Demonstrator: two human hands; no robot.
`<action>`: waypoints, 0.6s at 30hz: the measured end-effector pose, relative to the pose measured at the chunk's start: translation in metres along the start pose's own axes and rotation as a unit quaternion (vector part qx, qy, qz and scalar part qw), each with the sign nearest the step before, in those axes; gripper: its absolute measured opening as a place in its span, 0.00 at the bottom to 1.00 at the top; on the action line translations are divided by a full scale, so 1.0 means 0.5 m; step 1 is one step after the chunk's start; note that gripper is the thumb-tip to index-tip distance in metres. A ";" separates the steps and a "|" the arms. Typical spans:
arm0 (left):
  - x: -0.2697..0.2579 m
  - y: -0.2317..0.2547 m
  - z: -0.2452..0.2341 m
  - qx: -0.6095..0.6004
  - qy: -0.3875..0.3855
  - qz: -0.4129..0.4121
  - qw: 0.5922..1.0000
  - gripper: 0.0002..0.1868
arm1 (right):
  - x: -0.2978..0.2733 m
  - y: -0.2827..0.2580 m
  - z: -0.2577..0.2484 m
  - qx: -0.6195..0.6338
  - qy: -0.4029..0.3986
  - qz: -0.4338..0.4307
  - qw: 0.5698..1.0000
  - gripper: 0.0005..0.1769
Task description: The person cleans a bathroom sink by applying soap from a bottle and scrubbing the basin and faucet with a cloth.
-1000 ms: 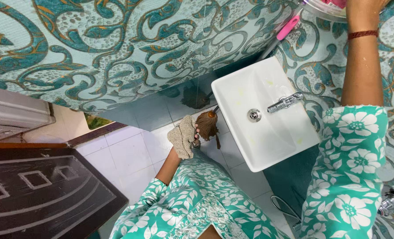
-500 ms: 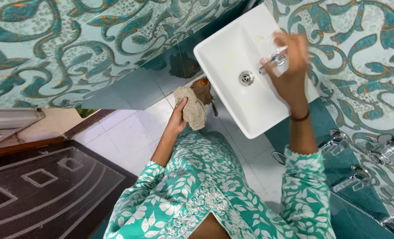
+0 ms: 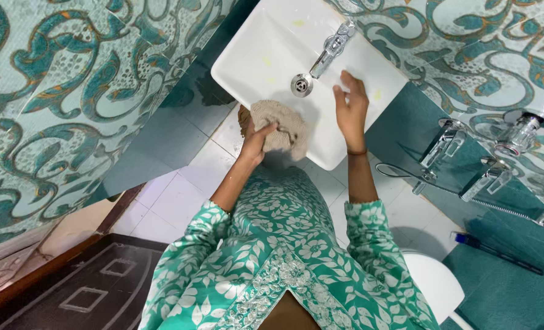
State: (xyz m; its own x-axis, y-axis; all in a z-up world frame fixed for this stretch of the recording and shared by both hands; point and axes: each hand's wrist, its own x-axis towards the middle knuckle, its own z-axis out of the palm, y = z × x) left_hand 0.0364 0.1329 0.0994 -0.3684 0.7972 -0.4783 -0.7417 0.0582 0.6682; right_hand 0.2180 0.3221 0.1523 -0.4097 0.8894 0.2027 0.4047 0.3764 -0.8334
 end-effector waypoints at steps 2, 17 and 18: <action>0.057 -0.007 0.018 0.016 0.012 0.006 1.000 0.33 | 0.098 0.049 0.039 -0.057 0.046 -0.051 0.996 0.30; 0.012 0.121 -0.141 -0.130 -0.054 -0.102 0.985 0.25 | 0.235 0.114 0.172 -0.155 0.135 -0.014 0.979 0.30; 0.004 0.129 -0.159 -0.133 -0.028 -0.083 0.987 0.24 | 0.235 0.121 0.151 -0.132 0.099 -0.056 0.985 0.31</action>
State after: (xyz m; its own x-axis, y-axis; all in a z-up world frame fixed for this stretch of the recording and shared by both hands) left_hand -0.0564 0.0905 0.0962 -0.2031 0.8228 -0.5308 -0.9126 0.0375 0.4072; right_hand 0.1324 0.4298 0.0869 -0.3073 0.8616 0.4040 0.5747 0.5064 -0.6429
